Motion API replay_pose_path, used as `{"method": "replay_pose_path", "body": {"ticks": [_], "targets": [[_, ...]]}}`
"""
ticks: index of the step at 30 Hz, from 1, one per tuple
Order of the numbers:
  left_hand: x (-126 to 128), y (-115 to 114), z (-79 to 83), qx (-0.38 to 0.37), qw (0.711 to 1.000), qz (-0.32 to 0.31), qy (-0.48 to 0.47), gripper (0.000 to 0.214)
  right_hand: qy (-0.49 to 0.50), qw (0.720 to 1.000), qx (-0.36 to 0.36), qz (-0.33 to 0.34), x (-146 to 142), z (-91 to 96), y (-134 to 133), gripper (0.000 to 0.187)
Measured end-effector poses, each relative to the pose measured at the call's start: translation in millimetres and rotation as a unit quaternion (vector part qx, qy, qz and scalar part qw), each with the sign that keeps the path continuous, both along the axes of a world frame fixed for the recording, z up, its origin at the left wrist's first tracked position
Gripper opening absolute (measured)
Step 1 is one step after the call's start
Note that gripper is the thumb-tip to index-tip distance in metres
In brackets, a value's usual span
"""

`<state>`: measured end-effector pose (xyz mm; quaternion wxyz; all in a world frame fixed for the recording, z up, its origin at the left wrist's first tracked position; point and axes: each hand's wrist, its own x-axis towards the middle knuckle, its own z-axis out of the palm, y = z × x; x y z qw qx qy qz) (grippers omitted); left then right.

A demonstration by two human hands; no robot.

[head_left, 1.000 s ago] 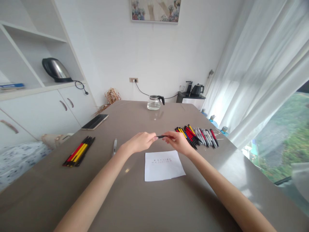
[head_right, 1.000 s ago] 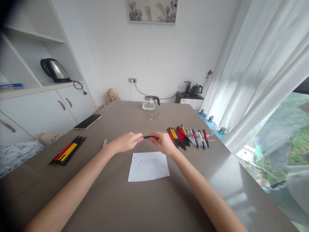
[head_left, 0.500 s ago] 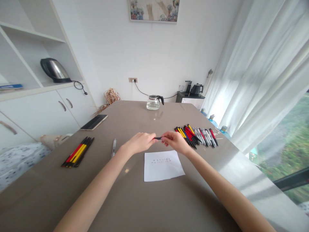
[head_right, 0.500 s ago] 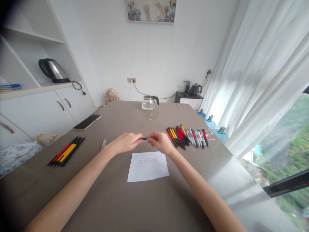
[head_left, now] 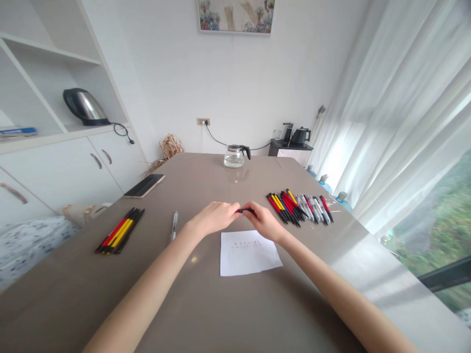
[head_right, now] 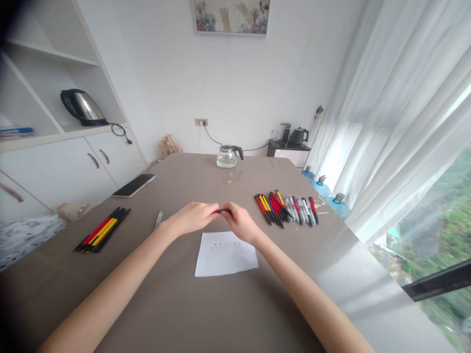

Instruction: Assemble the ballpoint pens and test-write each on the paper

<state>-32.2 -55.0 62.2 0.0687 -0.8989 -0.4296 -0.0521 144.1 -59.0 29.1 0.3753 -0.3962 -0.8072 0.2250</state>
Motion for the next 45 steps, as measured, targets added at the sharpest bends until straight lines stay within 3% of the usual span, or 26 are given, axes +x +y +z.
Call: {"method": "replay_pose_path", "body": {"ticks": [11, 16, 21, 28, 37, 41, 45], "targets": [[-3, -3, 3.4, -0.006, 0.999, -0.017, -0.027, 0.031, 0.055, 0.998, 0.028, -0.006, -1, -9.2, 3, 0.011], [-5, -4, 6.3, -0.004, 1.000, -0.007, -0.030, 0.029, 0.103, 0.993, -0.051, -0.015, 5, -8.7, 9, 0.015], [-3, -3, 7.4, -0.012, 1.000, 0.006, -0.028, 0.029, 0.123, 0.988, -0.088, -0.005, 6, -5.7, 8, 0.021], [-3, 0, -0.2, -0.017, 0.999, 0.002, -0.027, 0.031, 0.243, 0.947, -0.209, 0.011, 3, -16.7, 16, 0.028], [-13, 14, -15.7, -0.009, 0.999, 0.035, -0.017, 0.031, 0.323, 0.917, -0.224, -0.062, 20, -24.7, 30, 0.034], [-18, 20, -24.4, -0.020, 0.999, 0.045, -0.008, 0.031, 0.295, 0.927, -0.207, -0.102, 28, -34.8, 37, 0.031], [-19, 23, -32.9, -0.020, 0.998, 0.050, 0.012, 0.032, 0.204, 0.952, -0.165, -0.157, 35, -45.4, 44, 0.031]]}}
